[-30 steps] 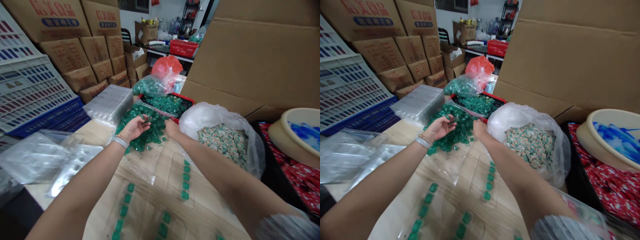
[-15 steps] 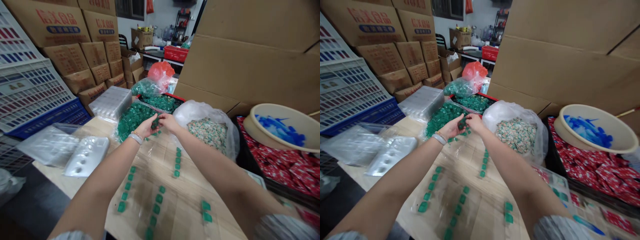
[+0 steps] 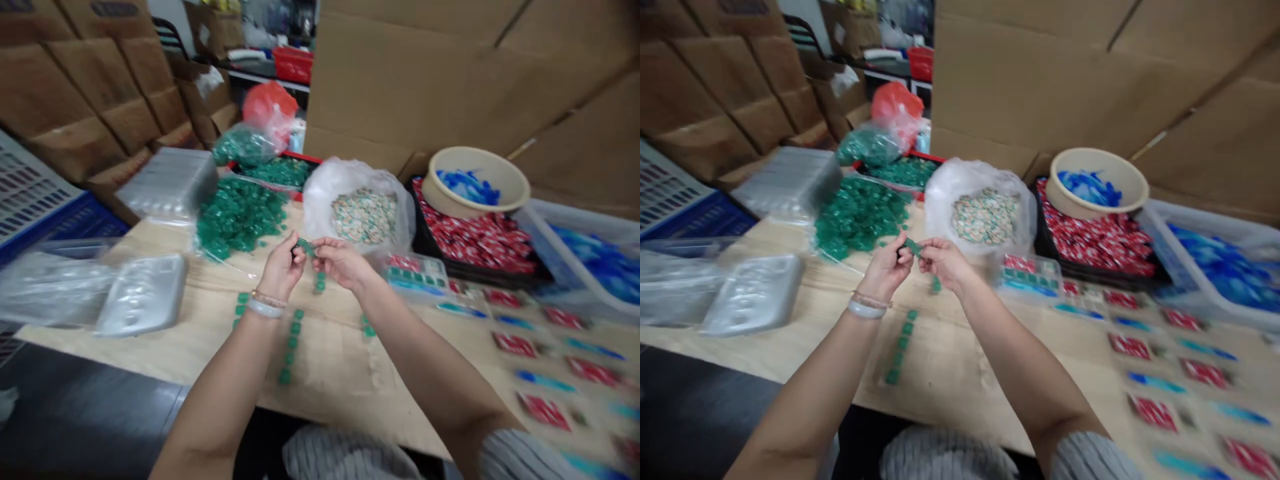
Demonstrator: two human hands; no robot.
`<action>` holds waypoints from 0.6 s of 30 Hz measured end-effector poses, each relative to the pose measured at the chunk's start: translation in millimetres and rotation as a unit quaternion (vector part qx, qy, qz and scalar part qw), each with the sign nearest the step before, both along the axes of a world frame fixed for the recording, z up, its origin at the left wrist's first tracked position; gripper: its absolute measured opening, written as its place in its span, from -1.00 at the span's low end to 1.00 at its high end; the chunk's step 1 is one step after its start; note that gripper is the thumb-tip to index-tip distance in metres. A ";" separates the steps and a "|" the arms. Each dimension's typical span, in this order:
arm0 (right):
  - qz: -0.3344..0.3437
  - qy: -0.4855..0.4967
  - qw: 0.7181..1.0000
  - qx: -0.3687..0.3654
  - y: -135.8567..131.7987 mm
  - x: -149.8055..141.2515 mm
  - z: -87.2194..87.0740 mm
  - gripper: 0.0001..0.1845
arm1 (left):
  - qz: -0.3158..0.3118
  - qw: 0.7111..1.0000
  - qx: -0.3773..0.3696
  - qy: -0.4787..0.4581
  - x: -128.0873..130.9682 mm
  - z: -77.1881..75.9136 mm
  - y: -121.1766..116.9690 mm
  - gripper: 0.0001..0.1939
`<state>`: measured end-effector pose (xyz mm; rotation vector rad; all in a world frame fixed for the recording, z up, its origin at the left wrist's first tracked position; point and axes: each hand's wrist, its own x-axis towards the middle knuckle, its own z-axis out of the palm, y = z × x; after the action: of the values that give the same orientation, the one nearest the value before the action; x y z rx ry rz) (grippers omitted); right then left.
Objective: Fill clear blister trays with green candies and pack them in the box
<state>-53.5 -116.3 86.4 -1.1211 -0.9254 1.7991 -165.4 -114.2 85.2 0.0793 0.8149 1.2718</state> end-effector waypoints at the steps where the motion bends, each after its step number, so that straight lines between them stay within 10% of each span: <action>1: -0.011 -0.025 0.999 0.018 -15.4 14.5 -0.8 -0.85 | -0.021 1.000 0.007 -0.007 11.9 -0.3 -13.7 -0.79; 9: -0.108 -0.409 0.872 0.247 -104.8 90.1 -7.7 -0.85 | -0.170 0.983 0.062 0.001 77.9 4.7 -95.0 -0.86; 18: -0.100 -0.496 0.803 0.315 -161.6 116.5 -1.4 -0.87 | -0.201 0.978 0.032 -0.046 89.8 5.9 -138.2 -0.84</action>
<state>63.0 -277.9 85.0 -1.6018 -1.7424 0.5059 -75.6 -252.4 91.1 0.2246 0.6393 0.9105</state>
